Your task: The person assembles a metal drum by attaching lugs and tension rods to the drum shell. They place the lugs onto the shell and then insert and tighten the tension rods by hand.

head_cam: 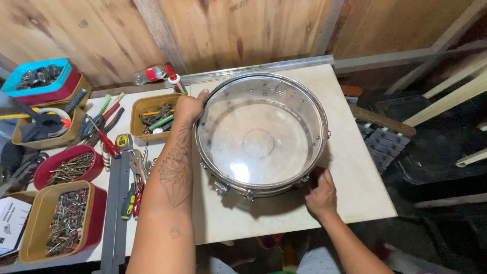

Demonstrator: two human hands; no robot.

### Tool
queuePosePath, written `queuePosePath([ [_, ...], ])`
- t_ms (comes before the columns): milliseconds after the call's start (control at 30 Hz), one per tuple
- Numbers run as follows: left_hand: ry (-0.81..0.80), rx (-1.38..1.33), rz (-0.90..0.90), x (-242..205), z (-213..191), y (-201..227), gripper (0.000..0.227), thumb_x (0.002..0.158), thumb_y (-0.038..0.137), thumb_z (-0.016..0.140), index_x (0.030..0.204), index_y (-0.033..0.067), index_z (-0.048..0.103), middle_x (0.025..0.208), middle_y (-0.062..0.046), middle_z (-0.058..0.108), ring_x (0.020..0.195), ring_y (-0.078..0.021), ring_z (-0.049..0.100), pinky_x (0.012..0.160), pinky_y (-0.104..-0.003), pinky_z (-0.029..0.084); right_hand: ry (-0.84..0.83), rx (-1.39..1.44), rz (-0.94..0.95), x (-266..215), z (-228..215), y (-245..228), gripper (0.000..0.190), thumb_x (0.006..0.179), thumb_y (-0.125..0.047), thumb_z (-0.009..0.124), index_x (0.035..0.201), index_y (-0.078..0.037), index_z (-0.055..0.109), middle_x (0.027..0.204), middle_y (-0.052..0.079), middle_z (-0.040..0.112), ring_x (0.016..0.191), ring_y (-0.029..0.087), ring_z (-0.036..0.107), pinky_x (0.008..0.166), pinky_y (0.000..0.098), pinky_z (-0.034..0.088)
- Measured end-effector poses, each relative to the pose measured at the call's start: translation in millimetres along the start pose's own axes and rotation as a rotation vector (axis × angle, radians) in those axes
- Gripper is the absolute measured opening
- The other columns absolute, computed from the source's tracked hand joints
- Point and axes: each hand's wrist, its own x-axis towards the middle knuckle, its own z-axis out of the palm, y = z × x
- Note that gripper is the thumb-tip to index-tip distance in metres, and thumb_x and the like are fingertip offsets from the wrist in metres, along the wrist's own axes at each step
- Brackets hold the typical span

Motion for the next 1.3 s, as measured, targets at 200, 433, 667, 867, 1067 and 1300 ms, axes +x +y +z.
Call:
queuePosePath([
  [200, -0.004, 0.000, 0.008, 0.0, -2.7, -1.8, 0.080, 0.092, 0.073, 0.055, 0.108, -0.0021, 0.076, 0.124, -0.021, 0.071, 0.127, -0.0355, 0.062, 0.105, -0.047, 0.050, 0.002, -0.011, 0.021, 2.7, -9.3, -24.7, 0.016, 0.082, -0.009, 0.067, 0.096, -0.004, 0.063, 0.093, 0.013, 0.054, 0.101, 0.038, 0.060, 0.094, 0.0443, 0.051],
  [433, -0.006, -0.017, 0.007, -28.3, -19.3, 15.4, 0.074, 0.092, 0.070, 0.060, 0.105, -0.0011, 0.078, 0.119, -0.022, 0.073, 0.124, -0.0378, 0.063, 0.103, -0.047, 0.051, -0.001, 0.004, 0.028, -5.0, 5.8, 16.2, 0.014, 0.081, -0.009, 0.068, 0.093, -0.003, 0.063, 0.093, 0.013, 0.053, 0.098, 0.038, 0.060, 0.093, 0.0449, 0.051],
  [667, 0.144, -0.178, 0.044, -45.9, -22.2, 8.6, 0.064, 0.097, 0.065, 0.050, 0.106, 0.0067, 0.077, 0.113, -0.020, 0.074, 0.123, -0.0383, 0.062, 0.104, -0.050, 0.047, -0.034, -0.006, 0.026, 2.9, -5.2, -11.1, 0.024, 0.071, 0.004, 0.064, 0.095, -0.001, 0.060, 0.096, 0.017, 0.053, 0.101, 0.043, 0.059, 0.095, 0.0496, 0.050],
  [867, 0.183, 0.352, 0.302, -22.5, 2.1, -101.8, 0.040, 0.103, 0.025, 0.038, 0.108, 0.0010, 0.070, 0.101, -0.027, 0.074, 0.104, -0.0454, 0.070, 0.096, -0.053, 0.051, -0.032, -0.014, 0.015, 9.3, -12.6, -29.3, 0.030, 0.071, 0.003, 0.064, 0.100, -0.003, 0.062, 0.099, 0.015, 0.055, 0.104, 0.041, 0.060, 0.097, 0.0472, 0.050],
  [1067, 0.083, -0.156, -0.147, -159.1, 1.8, -143.1, 0.035, 0.081, 0.027, 0.070, 0.115, 0.0223, 0.077, 0.096, -0.010, 0.078, 0.100, -0.0283, 0.074, 0.090, -0.043, 0.057, 0.010, -0.050, -0.082, 7.4, -11.5, -33.6, 0.030, 0.068, 0.003, 0.065, 0.097, -0.001, 0.061, 0.098, 0.018, 0.055, 0.103, 0.044, 0.059, 0.097, 0.0487, 0.049],
  [1300, 0.167, -0.693, -0.196, -319.9, -3.1, -103.5, 0.051, 0.074, -0.003, 0.062, 0.124, 0.0012, 0.069, 0.096, -0.020, 0.074, 0.076, -0.0289, 0.075, 0.069, -0.041, 0.064, 0.034, -0.074, -0.097, -2.5, 2.7, 12.7, 0.016, 0.075, -0.003, 0.064, 0.089, -0.001, 0.058, 0.093, 0.017, 0.053, 0.099, 0.042, 0.059, 0.093, 0.0478, 0.050],
])
